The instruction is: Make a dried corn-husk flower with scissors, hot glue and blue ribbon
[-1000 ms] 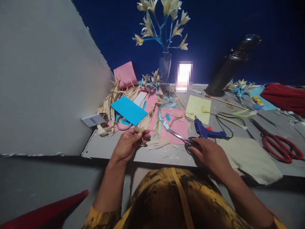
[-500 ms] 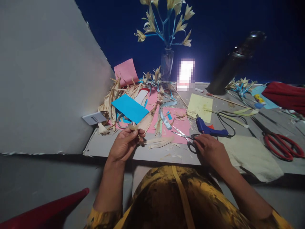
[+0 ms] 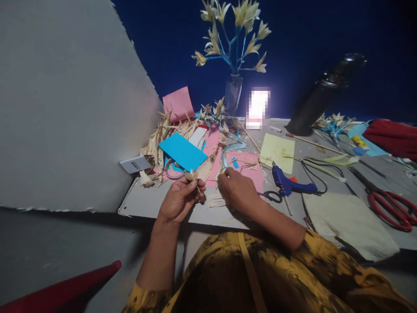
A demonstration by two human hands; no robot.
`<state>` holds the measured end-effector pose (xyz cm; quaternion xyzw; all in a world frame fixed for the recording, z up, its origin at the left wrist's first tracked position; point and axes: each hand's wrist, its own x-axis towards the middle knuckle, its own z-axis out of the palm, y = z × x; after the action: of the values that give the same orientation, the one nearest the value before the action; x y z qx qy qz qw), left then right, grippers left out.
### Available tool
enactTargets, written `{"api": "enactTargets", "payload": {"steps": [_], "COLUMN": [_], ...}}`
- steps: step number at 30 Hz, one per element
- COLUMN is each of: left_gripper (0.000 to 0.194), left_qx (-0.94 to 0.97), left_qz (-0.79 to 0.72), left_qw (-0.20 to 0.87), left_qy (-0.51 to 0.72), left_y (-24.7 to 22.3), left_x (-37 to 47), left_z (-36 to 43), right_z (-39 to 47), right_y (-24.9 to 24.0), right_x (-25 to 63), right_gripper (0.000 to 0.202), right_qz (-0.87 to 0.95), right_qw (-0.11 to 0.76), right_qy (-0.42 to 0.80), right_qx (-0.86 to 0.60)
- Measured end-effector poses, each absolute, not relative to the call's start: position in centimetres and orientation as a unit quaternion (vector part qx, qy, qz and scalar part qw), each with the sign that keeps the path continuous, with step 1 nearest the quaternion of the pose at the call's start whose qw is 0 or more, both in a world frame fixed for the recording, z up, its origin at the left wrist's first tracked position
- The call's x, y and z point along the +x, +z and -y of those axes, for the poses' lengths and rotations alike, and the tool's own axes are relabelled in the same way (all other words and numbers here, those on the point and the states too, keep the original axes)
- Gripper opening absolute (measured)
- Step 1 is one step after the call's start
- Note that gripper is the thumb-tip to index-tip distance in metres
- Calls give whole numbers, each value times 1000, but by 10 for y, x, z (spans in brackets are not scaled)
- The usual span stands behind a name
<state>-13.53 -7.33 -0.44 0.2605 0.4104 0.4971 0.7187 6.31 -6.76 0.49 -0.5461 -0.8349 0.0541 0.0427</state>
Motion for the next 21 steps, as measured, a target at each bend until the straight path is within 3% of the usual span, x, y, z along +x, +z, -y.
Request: {"api": "enactTargets", "payload": {"steps": [15, 18, 21], "left_gripper": [27, 27, 31], "left_qx": [241, 243, 254], "left_qz": [-401, -399, -402], "left_qw": [714, 712, 704], "left_qy": [520, 523, 527], "left_y": [-13, -14, -13], "left_x": [-137, -136, -132], "left_z": [71, 69, 64], "right_z": [49, 45, 40], "right_y": [-26, -29, -23], "right_x": [54, 56, 62], "right_gripper": [23, 19, 16], "right_qz": [833, 814, 726], "right_qw": [126, 229, 380], "right_qy": [90, 134, 255], "right_qx": [-531, -517, -513]}}
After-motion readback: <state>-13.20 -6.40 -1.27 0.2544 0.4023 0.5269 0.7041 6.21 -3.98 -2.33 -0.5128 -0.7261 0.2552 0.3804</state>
